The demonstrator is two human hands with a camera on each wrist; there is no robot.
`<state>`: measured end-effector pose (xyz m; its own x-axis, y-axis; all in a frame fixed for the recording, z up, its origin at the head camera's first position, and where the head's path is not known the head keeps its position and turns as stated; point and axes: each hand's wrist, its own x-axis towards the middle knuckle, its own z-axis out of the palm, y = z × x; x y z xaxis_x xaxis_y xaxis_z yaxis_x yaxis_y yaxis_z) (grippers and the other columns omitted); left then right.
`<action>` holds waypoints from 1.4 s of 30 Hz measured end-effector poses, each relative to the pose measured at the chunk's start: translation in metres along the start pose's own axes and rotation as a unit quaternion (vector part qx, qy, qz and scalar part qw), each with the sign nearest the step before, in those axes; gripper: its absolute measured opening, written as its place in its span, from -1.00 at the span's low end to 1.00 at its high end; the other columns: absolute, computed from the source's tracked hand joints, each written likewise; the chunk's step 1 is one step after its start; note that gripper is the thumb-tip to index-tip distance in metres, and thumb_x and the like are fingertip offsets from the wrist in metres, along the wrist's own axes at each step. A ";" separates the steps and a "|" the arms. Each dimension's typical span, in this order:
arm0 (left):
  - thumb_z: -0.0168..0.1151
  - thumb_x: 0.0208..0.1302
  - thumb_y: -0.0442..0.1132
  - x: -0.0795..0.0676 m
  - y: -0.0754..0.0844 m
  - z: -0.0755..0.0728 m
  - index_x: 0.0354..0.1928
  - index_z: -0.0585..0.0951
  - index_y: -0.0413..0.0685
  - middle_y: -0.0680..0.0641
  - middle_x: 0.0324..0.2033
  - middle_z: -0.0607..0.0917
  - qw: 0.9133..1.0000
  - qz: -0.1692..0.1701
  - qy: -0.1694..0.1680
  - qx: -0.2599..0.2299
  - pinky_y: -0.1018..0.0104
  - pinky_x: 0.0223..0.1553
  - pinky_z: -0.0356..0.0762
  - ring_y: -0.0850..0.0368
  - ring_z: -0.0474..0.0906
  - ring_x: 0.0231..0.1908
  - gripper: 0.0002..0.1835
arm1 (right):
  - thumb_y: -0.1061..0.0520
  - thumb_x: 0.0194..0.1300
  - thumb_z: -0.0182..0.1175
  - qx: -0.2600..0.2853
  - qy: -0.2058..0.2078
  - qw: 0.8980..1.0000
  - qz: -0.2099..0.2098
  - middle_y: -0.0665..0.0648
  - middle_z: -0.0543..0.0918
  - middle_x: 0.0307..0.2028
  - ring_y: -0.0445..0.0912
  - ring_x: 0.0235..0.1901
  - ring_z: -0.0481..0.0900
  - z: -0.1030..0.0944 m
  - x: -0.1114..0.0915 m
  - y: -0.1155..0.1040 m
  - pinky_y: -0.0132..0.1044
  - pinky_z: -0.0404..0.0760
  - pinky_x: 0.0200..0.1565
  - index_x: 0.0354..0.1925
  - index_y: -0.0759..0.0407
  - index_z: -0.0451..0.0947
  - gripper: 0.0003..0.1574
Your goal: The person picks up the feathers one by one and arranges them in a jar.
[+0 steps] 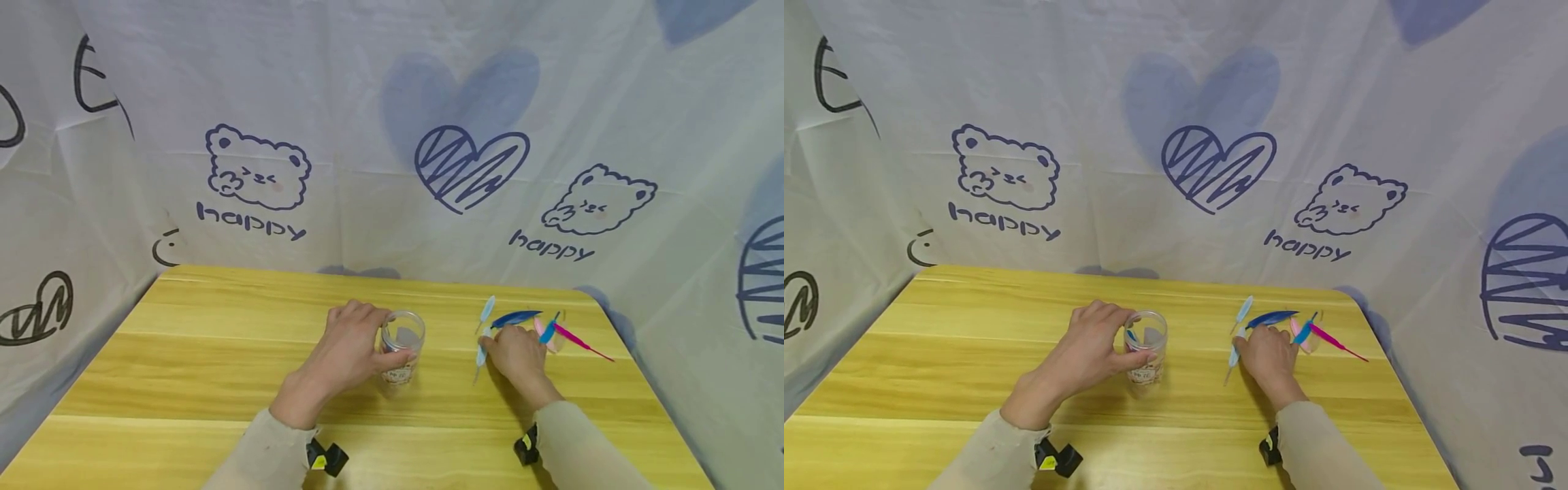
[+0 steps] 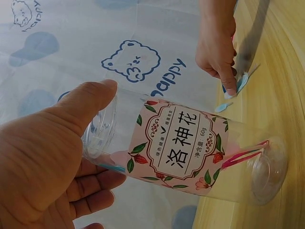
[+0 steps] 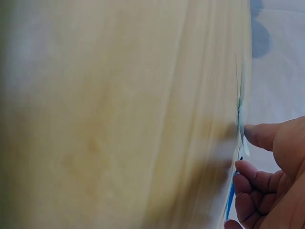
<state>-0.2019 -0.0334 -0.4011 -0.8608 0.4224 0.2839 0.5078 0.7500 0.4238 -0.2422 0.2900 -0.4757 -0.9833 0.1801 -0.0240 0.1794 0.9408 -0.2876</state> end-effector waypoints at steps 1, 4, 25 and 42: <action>0.44 0.19 0.41 0.000 0.000 0.000 0.29 0.64 -0.05 -0.03 0.08 0.75 1.000 0.000 0.000 0.000 -0.09 0.24 0.31 -0.01 0.53 0.12 -0.17 | -0.20 0.48 0.25 0.000 -0.004 1.000 0.001 0.04 0.41 -0.67 0.26 -0.22 0.58 0.000 0.000 0.000 0.27 0.46 -0.05 -0.78 0.05 0.39 -0.26; 0.44 0.19 0.40 0.000 0.000 0.000 0.30 0.64 -0.06 -0.04 0.08 0.75 1.000 0.000 0.000 -0.002 -0.10 0.24 0.31 -0.02 0.53 0.13 -0.17 | -0.24 0.48 0.23 0.004 -0.013 1.000 0.006 0.07 0.51 -0.63 0.31 -0.14 0.61 0.001 0.000 -0.002 0.37 0.45 0.00 -0.77 0.04 0.44 -0.27; 0.45 0.19 0.39 -0.001 0.001 -0.001 0.29 0.64 -0.07 -0.05 0.08 0.74 1.000 0.000 0.000 -0.004 -0.10 0.25 0.31 -0.03 0.53 0.14 -0.17 | -0.13 0.46 0.33 0.040 -0.031 0.998 -0.025 0.18 0.82 -0.14 0.42 0.16 0.53 0.003 0.005 -0.013 0.39 0.40 0.13 -0.20 0.19 0.78 -0.60; 0.43 0.20 0.40 0.000 0.000 -0.001 0.29 0.64 -0.06 -0.05 0.10 0.74 1.000 0.001 -0.004 0.004 -0.08 0.23 0.31 -0.03 0.53 0.15 -0.17 | 0.00 0.44 0.27 0.023 0.007 0.999 -0.048 0.02 0.59 -0.55 0.06 -0.30 0.55 0.007 0.007 -0.012 0.18 0.43 -0.05 -0.61 0.04 0.53 -0.55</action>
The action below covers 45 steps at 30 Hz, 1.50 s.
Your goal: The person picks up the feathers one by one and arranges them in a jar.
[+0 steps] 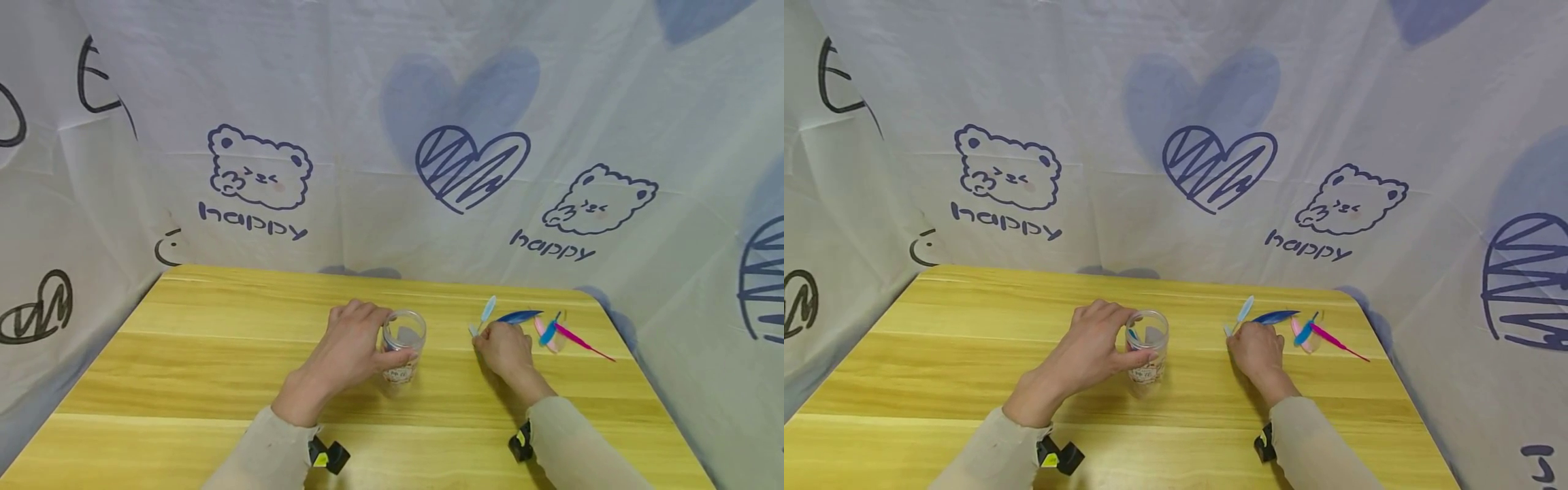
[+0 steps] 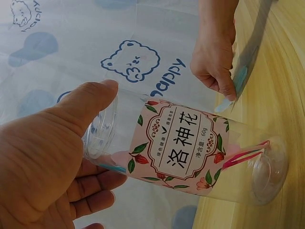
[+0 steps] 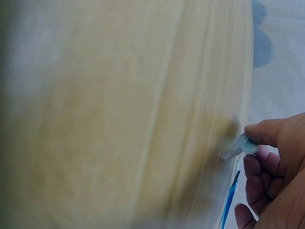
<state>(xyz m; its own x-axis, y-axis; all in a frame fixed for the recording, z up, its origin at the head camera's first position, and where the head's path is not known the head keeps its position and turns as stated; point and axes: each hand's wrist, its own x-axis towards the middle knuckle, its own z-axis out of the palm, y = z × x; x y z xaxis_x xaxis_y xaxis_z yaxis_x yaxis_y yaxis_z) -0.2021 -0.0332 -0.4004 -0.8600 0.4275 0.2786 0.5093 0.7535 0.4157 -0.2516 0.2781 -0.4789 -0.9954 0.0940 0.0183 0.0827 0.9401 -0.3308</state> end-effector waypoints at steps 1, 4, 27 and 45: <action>0.44 0.19 0.40 0.000 0.000 0.000 0.29 0.64 -0.06 -0.05 0.10 0.74 1.000 0.000 0.001 -0.001 -0.08 0.22 0.31 -0.03 0.53 0.15 -0.17 | 0.01 0.45 0.27 -0.003 0.002 1.000 -0.004 0.02 0.60 -0.53 0.08 -0.27 0.56 0.000 0.000 0.000 0.17 0.42 -0.05 -0.59 0.04 0.53 -0.57; 0.45 0.19 0.39 0.000 0.000 0.000 0.27 0.65 -0.08 -0.05 0.08 0.74 1.000 -0.001 0.002 -0.003 -0.07 0.21 0.31 -0.03 0.53 0.14 -0.18 | 0.03 0.47 0.25 -0.019 0.007 1.000 -0.021 0.05 0.63 -0.47 0.12 -0.20 0.54 0.001 0.000 0.001 0.16 0.39 -0.06 -0.53 0.05 0.56 -0.63; 0.46 0.17 0.40 0.001 -0.001 0.001 0.27 0.65 -0.08 -0.05 0.07 0.74 1.000 -0.004 -0.002 -0.004 -0.07 0.24 0.31 -0.01 0.52 0.13 -0.17 | 0.12 0.47 0.27 -0.022 0.362 0.897 -0.253 0.30 0.56 -0.34 0.30 -0.26 0.41 0.000 0.004 -0.005 0.18 0.31 -0.13 -0.29 0.30 0.50 -0.73; 0.46 0.17 0.41 0.003 0.000 0.001 0.27 0.65 -0.07 -0.04 0.08 0.75 1.000 0.002 0.000 -0.006 -0.05 0.21 0.31 -0.01 0.53 0.13 -0.16 | -0.01 0.62 0.15 0.076 0.506 0.776 -0.369 0.28 0.58 -0.27 0.22 -0.25 0.42 -0.042 -0.003 -0.060 0.06 0.24 -0.18 -0.22 0.35 0.51 -0.58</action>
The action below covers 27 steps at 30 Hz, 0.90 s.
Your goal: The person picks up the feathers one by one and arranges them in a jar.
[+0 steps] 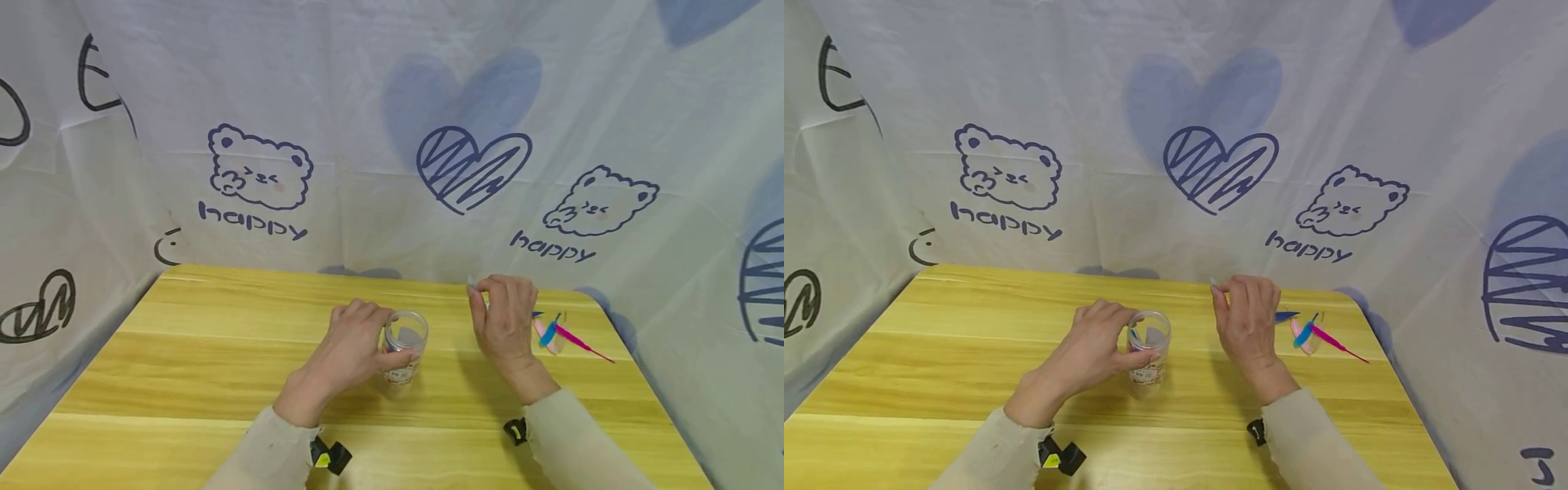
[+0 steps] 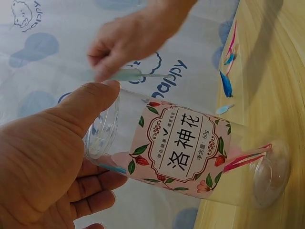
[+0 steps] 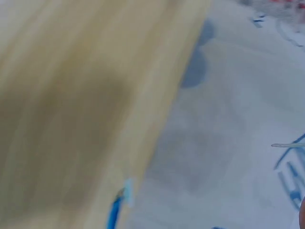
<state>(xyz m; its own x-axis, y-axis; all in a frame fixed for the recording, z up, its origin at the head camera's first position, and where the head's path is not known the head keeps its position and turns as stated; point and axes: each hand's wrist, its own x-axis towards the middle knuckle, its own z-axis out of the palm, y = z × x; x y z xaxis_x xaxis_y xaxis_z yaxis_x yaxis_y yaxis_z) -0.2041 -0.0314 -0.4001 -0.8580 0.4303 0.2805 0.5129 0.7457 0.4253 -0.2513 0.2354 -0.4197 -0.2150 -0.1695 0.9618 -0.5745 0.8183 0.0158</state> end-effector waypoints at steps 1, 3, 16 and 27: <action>0.46 0.16 0.41 0.000 0.000 0.000 0.27 0.65 -0.07 -0.04 0.07 0.75 1.000 0.000 0.000 0.001 -0.05 0.21 0.31 -0.01 0.53 0.13 -0.16 | -0.01 0.62 0.15 0.009 0.009 1.000 0.003 0.27 0.58 -0.26 0.22 -0.25 0.41 -0.001 0.005 -0.003 0.05 0.23 -0.18 -0.22 0.35 0.50 -0.58; 0.46 0.16 0.41 0.001 0.001 0.000 0.27 0.65 -0.07 -0.03 0.06 0.75 1.000 0.000 0.000 0.002 -0.04 0.20 0.31 0.00 0.53 0.11 -0.16 | -0.03 0.62 0.14 0.032 0.030 0.999 0.010 0.27 0.56 -0.27 0.21 -0.25 0.40 -0.002 0.015 -0.011 0.04 0.20 -0.17 -0.22 0.35 0.49 -0.56; 0.47 0.17 0.39 0.000 0.002 -0.001 0.26 0.66 -0.08 -0.04 0.05 0.75 1.000 0.003 0.004 0.007 -0.02 0.18 0.31 -0.01 0.53 0.11 -0.17 | -0.14 0.56 0.16 0.246 0.070 0.962 0.092 0.25 0.53 -0.30 0.13 -0.15 0.36 -0.011 0.068 -0.069 -0.31 0.26 0.06 -0.28 0.36 0.49 -0.44; 0.50 0.17 0.34 -0.002 0.002 -0.001 0.19 0.68 -0.07 0.02 -0.07 0.75 1.000 0.015 0.015 0.005 0.01 0.08 0.31 0.01 0.53 0.02 -0.25 | -0.12 0.57 0.11 0.287 -0.018 0.951 0.111 0.19 0.58 -0.27 0.08 -0.16 0.37 0.000 0.046 -0.081 -0.30 0.29 0.02 -0.25 0.28 0.54 -0.53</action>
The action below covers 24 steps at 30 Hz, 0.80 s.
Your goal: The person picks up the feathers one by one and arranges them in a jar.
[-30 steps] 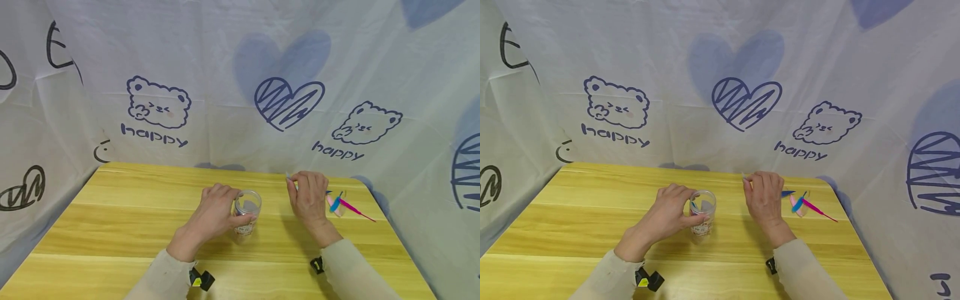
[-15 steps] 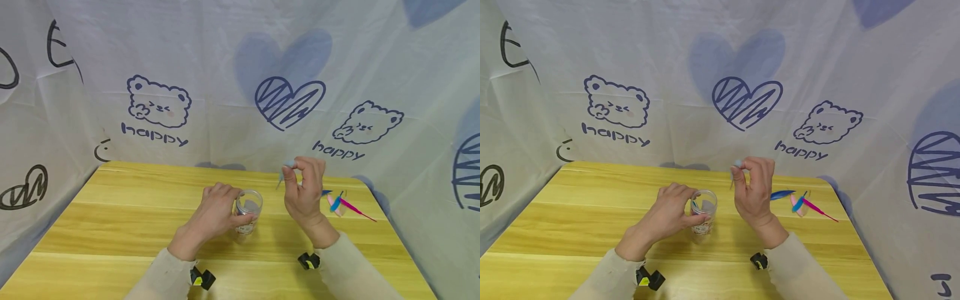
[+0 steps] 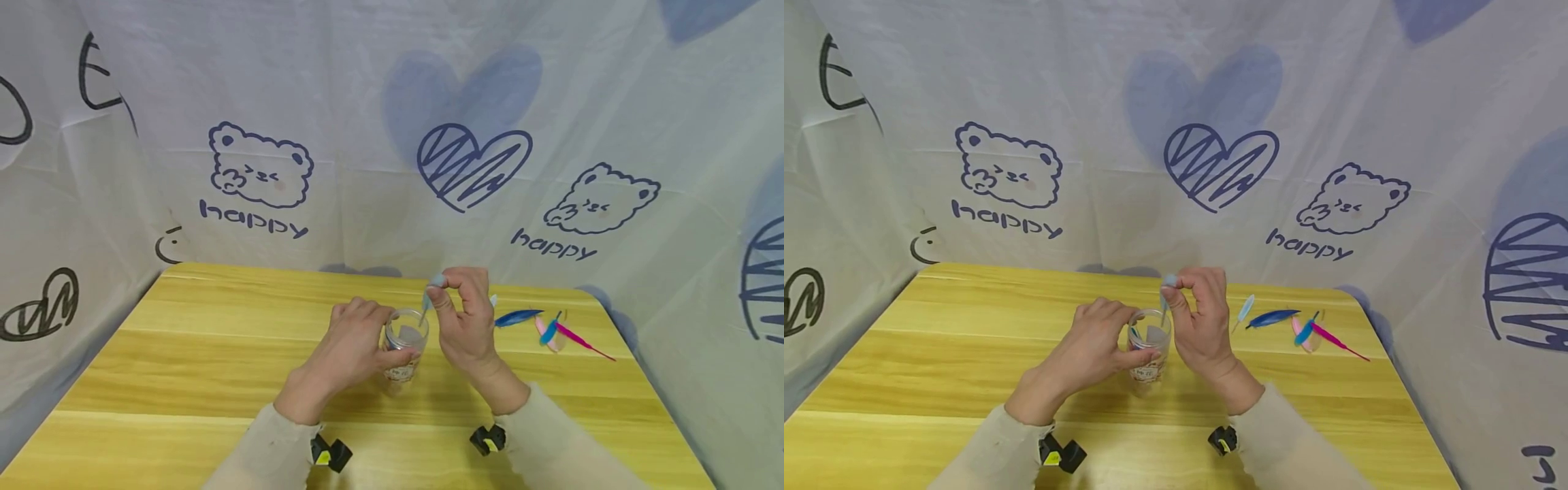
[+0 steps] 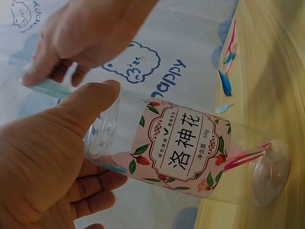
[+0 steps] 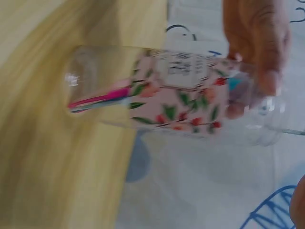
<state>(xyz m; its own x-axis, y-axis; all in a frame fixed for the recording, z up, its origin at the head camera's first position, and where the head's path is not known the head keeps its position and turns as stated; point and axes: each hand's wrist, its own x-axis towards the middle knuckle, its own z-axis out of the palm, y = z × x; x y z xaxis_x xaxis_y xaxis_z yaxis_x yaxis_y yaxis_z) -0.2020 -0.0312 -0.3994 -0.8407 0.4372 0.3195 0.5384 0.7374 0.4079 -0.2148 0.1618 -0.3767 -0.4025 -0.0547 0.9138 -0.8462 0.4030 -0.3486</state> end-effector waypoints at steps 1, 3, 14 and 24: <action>0.50 0.17 0.34 0.000 0.000 0.000 0.19 0.69 -0.07 0.02 -0.07 0.75 1.000 0.001 0.000 0.000 0.00 0.09 0.31 0.00 0.53 0.03 -0.25 | -0.13 0.56 0.11 -0.001 -0.002 1.000 0.006 0.19 0.59 -0.26 0.07 -0.16 0.37 0.000 -0.003 0.002 -0.29 0.30 0.02 -0.25 0.27 0.55 -0.52; 0.50 0.17 0.34 0.000 0.000 0.000 0.19 0.69 -0.08 0.01 -0.06 0.75 1.000 0.002 0.002 0.000 0.00 0.09 0.31 0.00 0.53 0.02 -0.25 | -0.13 0.55 0.12 -0.004 -0.005 1.000 0.016 0.19 0.61 -0.26 0.08 -0.16 0.39 0.000 -0.008 0.006 -0.26 0.33 0.01 -0.25 0.26 0.56 -0.53; 0.48 0.16 0.38 0.001 -0.001 -0.001 0.21 0.68 -0.06 0.01 -0.03 0.76 1.000 -0.009 -0.006 -0.002 0.03 0.09 0.30 0.03 0.53 0.04 -0.21 | -0.14 0.52 0.16 -0.017 -0.028 0.999 0.030 0.20 0.63 -0.25 0.13 -0.15 0.44 0.002 -0.028 0.016 -0.25 0.39 -0.03 -0.26 0.25 0.61 -0.54; 0.47 0.17 0.39 0.000 -0.001 -0.002 0.21 0.68 -0.08 0.00 -0.03 0.76 1.000 -0.009 -0.010 -0.006 -0.01 0.12 0.30 0.02 0.53 0.03 -0.20 | -0.14 0.54 0.15 -0.021 -0.047 0.998 0.038 0.19 0.65 -0.21 0.10 -0.15 0.44 0.001 -0.035 0.017 -0.24 0.43 -0.05 -0.21 0.22 0.64 -0.55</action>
<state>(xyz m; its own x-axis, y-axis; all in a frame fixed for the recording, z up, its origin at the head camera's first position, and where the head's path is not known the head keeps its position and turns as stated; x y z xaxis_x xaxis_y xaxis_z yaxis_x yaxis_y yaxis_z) -0.2025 -0.0330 -0.3987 -0.8514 0.4335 0.2952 0.5234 0.7388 0.4246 -0.2151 0.1692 -0.4153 -0.4971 -0.1079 0.8609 -0.7976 0.4474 -0.4045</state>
